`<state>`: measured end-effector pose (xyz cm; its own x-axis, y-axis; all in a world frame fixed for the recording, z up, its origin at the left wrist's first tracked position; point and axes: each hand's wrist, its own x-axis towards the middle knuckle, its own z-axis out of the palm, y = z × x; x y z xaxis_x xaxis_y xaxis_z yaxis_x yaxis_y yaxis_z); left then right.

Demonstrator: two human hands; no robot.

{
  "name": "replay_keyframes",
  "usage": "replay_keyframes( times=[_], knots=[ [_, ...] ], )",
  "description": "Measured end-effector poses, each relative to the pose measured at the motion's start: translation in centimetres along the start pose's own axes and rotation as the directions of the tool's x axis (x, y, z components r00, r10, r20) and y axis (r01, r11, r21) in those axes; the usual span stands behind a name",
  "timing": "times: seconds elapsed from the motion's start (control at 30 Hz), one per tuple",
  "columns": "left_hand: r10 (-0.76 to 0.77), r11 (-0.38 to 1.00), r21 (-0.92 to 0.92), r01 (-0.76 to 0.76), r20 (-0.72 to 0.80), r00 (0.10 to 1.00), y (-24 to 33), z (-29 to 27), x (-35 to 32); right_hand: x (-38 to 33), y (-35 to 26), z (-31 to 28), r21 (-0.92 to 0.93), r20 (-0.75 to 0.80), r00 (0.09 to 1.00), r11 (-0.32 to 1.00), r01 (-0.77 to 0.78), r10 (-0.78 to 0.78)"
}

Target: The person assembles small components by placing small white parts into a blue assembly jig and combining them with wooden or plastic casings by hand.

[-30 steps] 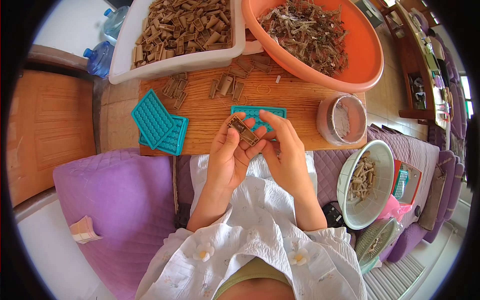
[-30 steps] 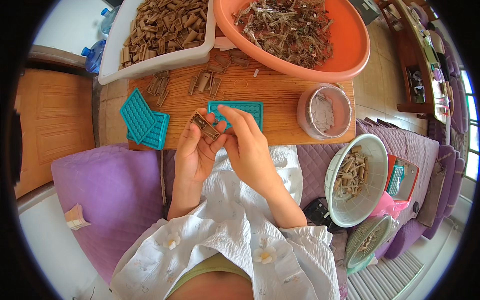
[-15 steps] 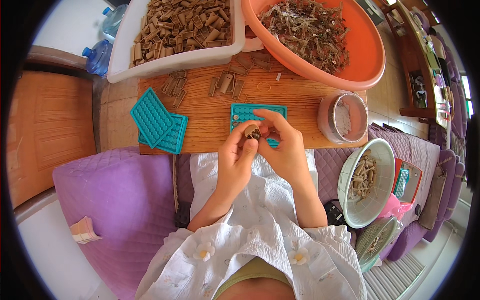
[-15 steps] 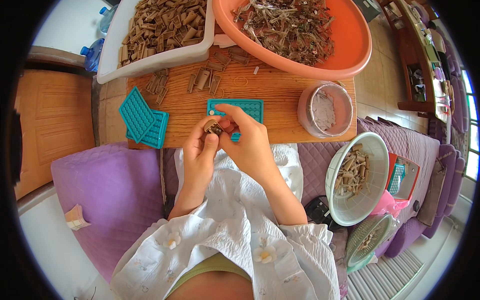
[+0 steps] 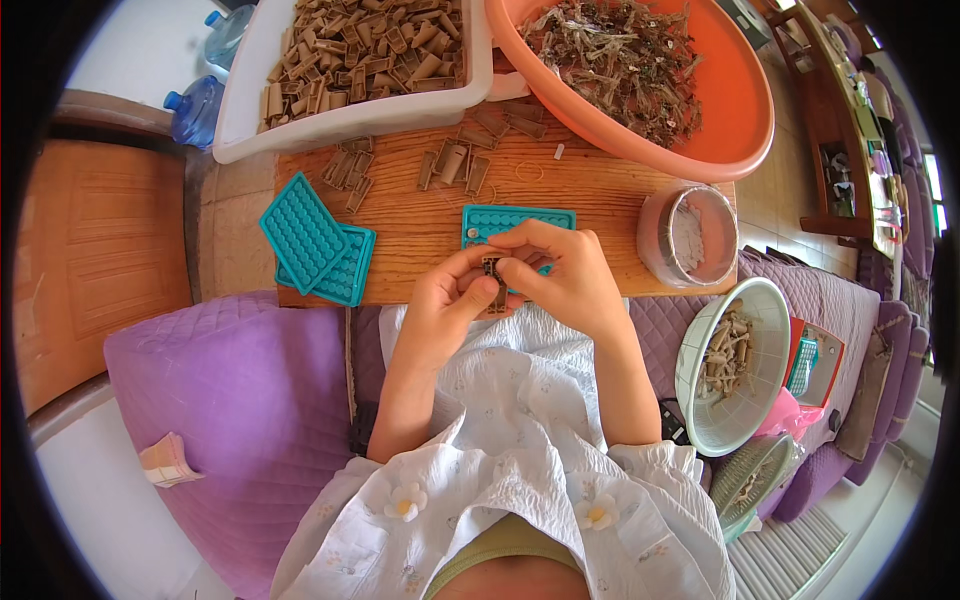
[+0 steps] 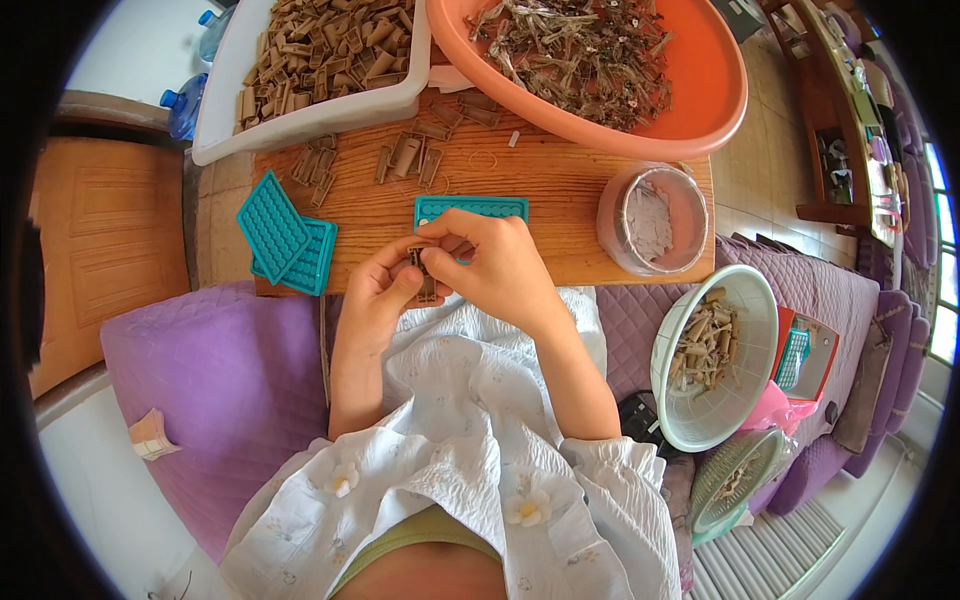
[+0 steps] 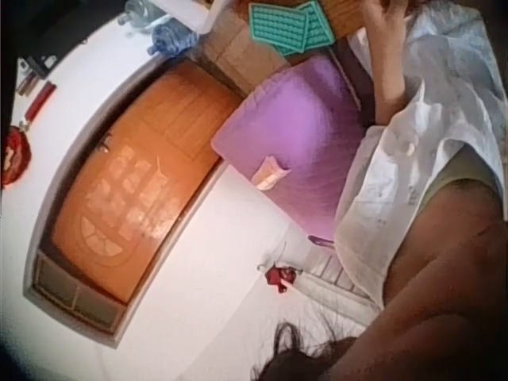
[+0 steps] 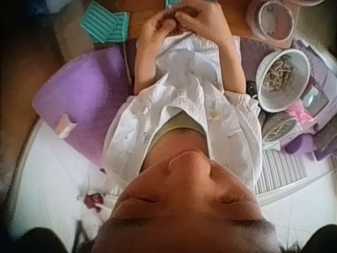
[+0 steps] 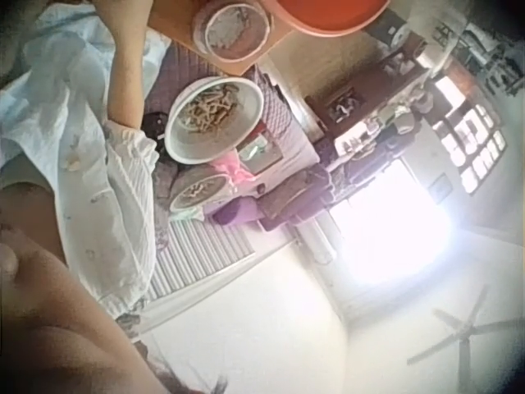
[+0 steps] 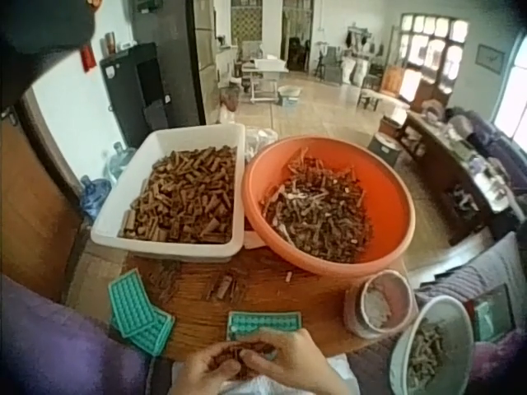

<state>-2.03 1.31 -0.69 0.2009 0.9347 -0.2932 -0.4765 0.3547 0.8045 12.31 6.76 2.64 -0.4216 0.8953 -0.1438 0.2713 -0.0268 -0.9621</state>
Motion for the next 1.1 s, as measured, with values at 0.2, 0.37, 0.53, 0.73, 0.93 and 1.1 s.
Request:
replay_keyframes(
  times=[0.2, 0.37, 0.53, 0.73, 0.93, 1.1],
  knots=[
    [0.034, 0.999, -0.032, -0.036, -0.07, 0.997, 0.8, -3.2, -0.2, 2.3, 3.9, -0.5, 0.022, -0.061, 0.998, 1.0, 0.007, -0.006],
    [0.08, 0.997, -0.002, -0.083, -0.257, 0.963, 0.9, -4.5, 0.0, 2.5, 5.8, 0.8, -0.215, -0.136, 0.989, 0.976, 0.034, -0.065],
    [0.063, 0.996, 0.076, -0.041, -0.32, 0.945, 0.6, -3.8, 0.4, 2.2, 6.4, 2.4, -0.558, -0.021, 0.958, 0.798, 0.227, -0.287],
    [0.042, 0.99, 0.138, -0.001, -0.292, 0.956, 0.4, -3.7, 0.5, 1.6, 7.2, 3.3, -0.688, 0.05, 0.943, 0.673, 0.272, -0.329],
    [0.046, 0.995, 0.098, -0.024, -0.225, 0.973, 0.3, -3.8, 0.3, 1.2, 5.6, 3.3, -0.349, -0.164, 0.937, 0.906, 0.239, -0.31],
    [0.063, 0.997, 0.05, -0.058, -0.128, 0.99, 0.6, -2.9, 0.2, 0.5, 3.4, 4.0, -0.223, -0.352, 0.795, 0.869, 0.442, -0.495]
  ],
)
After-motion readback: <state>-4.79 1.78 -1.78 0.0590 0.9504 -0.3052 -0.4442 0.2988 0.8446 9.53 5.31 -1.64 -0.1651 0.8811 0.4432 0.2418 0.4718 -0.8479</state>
